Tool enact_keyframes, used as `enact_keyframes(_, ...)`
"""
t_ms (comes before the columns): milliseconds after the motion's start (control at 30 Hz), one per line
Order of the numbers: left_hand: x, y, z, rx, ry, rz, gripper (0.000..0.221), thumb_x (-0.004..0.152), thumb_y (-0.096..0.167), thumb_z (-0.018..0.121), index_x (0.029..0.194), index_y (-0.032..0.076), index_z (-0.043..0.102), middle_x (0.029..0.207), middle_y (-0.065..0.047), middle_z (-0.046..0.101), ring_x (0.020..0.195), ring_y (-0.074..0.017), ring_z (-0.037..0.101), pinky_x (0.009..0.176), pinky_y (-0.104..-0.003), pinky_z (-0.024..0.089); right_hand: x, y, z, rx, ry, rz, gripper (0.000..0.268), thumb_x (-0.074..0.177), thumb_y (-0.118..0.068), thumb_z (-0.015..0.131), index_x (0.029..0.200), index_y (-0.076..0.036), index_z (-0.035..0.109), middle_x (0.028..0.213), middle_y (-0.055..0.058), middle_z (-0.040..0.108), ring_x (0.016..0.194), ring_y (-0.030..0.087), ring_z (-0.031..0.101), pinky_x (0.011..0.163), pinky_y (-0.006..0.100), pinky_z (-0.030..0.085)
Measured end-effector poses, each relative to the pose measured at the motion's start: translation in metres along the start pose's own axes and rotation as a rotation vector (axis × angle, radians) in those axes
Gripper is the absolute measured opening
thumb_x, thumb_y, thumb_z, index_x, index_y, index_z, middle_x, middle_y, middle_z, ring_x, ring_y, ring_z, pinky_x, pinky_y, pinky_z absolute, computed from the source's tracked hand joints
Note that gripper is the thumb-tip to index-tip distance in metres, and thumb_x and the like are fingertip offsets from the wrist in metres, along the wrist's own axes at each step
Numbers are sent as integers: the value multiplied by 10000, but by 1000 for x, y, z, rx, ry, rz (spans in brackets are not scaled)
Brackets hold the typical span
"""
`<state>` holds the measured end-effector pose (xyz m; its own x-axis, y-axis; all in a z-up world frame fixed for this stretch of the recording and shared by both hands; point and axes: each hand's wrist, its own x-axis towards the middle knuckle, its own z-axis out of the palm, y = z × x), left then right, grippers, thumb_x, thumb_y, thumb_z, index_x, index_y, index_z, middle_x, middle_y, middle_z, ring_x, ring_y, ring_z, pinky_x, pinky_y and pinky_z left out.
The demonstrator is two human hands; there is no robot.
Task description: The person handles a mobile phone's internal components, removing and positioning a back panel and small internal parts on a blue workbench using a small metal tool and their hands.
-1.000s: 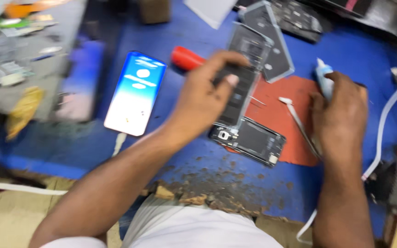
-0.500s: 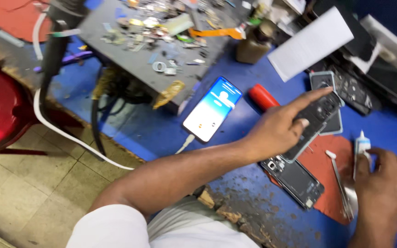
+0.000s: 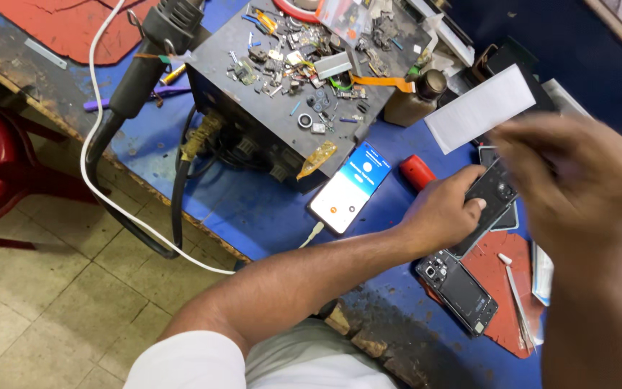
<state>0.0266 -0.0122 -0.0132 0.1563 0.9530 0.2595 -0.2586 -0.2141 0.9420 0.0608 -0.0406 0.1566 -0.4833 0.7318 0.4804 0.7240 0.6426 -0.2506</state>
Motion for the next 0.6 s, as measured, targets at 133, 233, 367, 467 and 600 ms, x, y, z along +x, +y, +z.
enact_keyframes(133, 2, -3, -2, -24, 77, 73, 431, 910, 128, 604, 1332, 59, 545, 1115, -257, 700, 1112, -442, 650, 920, -490, 521, 63, -32, 36, -14, -49, -179, 120, 996, 102, 750, 1099, 45, 727, 1022, 133, 744, 900, 151, 719, 781, 243, 562)
enact_keyframes(233, 4, -3, 0, -2, 112, 44, 459, 881, 121, 599, 1333, 62, 545, 1100, -280, 680, 1087, -475, 620, 896, -524, 500, 83, -38, 54, 118, -103, -116, 118, 995, 46, 749, 1101, 3, 719, 1004, 82, 744, 896, 100, 726, 771, 219, 575)
enact_keyframes(367, 1, 0, 3, -15, 82, -22, 400, 915, 150, 550, 1304, 57, 560, 1059, -278, 689, 1049, -472, 647, 904, -542, 498, 99, -42, 70, 58, -157, -182, 132, 969, 33, 779, 1090, 7, 732, 974, 93, 749, 832, 115, 707, 725, 238, 572)
enact_keyframes(467, -1, 6, 1, -12, 88, -18, 472, 883, 151, 524, 1346, 66, 564, 1036, -278, 686, 1011, -471, 651, 869, -546, 500, 107, -45, 80, 53, -185, -218, 150, 966, 41, 777, 1104, -2, 736, 984, 107, 747, 821, 125, 714, 708, 243, 567)
enact_keyframes(600, 0, 14, -5, -48, 39, -84, 480, 891, 294, 609, 1303, 50, 568, 1019, -251, 712, 998, -437, 673, 832, -512, 515, 112, -43, 90, 15, -216, -226, 161, 946, 6, 800, 1095, -18, 744, 988, 122, 745, 797, 175, 716, 703, 284, 557)
